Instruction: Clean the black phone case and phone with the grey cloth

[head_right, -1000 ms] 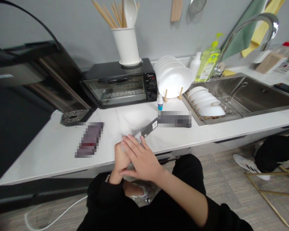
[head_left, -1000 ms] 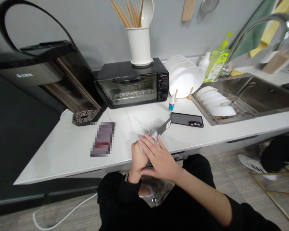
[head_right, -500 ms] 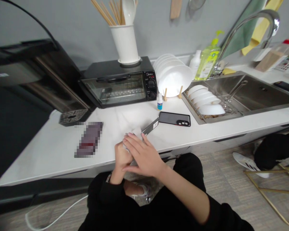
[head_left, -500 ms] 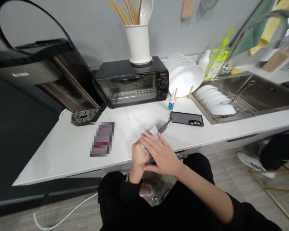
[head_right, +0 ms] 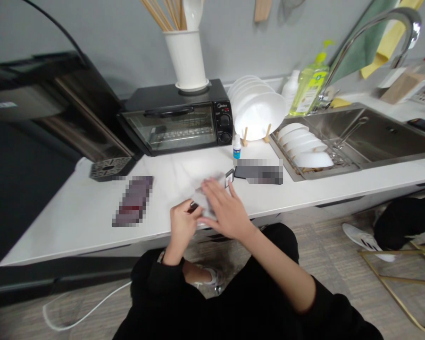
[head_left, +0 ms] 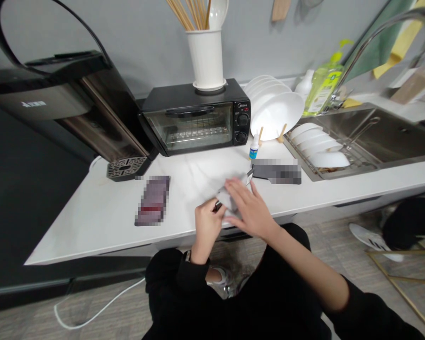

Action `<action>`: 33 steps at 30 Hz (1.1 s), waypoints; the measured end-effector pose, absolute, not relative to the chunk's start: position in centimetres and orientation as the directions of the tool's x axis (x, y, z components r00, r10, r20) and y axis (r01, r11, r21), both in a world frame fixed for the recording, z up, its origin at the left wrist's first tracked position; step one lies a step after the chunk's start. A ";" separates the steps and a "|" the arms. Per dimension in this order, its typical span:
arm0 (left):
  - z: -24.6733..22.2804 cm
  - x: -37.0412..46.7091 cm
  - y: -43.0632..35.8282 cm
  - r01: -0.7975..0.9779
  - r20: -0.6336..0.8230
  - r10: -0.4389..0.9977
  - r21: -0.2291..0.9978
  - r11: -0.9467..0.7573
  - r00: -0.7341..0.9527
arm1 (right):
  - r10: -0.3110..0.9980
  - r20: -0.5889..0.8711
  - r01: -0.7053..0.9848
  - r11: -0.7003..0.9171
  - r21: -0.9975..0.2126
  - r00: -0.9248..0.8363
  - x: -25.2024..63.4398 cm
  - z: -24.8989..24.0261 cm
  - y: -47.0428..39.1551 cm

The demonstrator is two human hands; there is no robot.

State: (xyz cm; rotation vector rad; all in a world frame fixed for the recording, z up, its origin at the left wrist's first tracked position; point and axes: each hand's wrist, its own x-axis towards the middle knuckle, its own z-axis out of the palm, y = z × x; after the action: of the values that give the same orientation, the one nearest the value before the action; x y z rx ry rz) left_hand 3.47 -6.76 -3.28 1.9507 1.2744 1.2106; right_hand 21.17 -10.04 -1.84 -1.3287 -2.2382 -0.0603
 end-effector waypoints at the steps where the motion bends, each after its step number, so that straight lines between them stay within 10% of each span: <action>1: -3.1 3.6 -6.8 0.421 0.388 0.907 0.803 -0.421 0.165 | 0.831 0.478 0.865 0.437 -0.246 -0.283 21.9 -1.8 -9.5; 4: -2.8 3.8 -6.9 0.382 0.361 0.916 0.833 -0.401 0.174 | 0.850 0.490 0.891 0.362 -0.275 -0.194 22.3 -1.8 -9.1; 9: -3.4 3.4 -6.7 0.491 0.409 0.899 0.758 -0.429 0.153 | 0.736 0.433 0.731 0.646 -0.218 -0.521 20.0 -1.6 -11.1; 15: -2.9 3.9 -7.1 0.393 0.377 0.909 0.819 -0.417 0.179 | 0.860 0.495 0.894 0.313 -0.321 -0.123 23.5 -1.8 -8.7; 22: -3.5 3.0 -6.8 0.510 0.392 0.900 0.744 -0.432 0.191 | 0.736 0.433 0.716 0.653 -0.248 -0.521 19.5 -1.5 -11.6; 28: -2.4 4.0 -7.2 0.373 0.380 0.907 0.827 -0.420 0.179 | 0.852 0.503 0.882 0.342 -0.323 -0.146 23.6 -1.5 -8.6; 33: -3.0 3.5 -6.7 0.481 0.409 0.898 0.762 -0.433 0.160 | 0.759 0.453 0.734 0.619 -0.279 -0.468 19.9 -1.4 -11.0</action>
State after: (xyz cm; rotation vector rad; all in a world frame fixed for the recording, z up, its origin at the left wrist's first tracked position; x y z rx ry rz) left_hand 3.45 -6.74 -3.02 1.9827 1.3058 1.2041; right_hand 19.88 -10.98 -1.38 -1.1709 -2.3010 0.0606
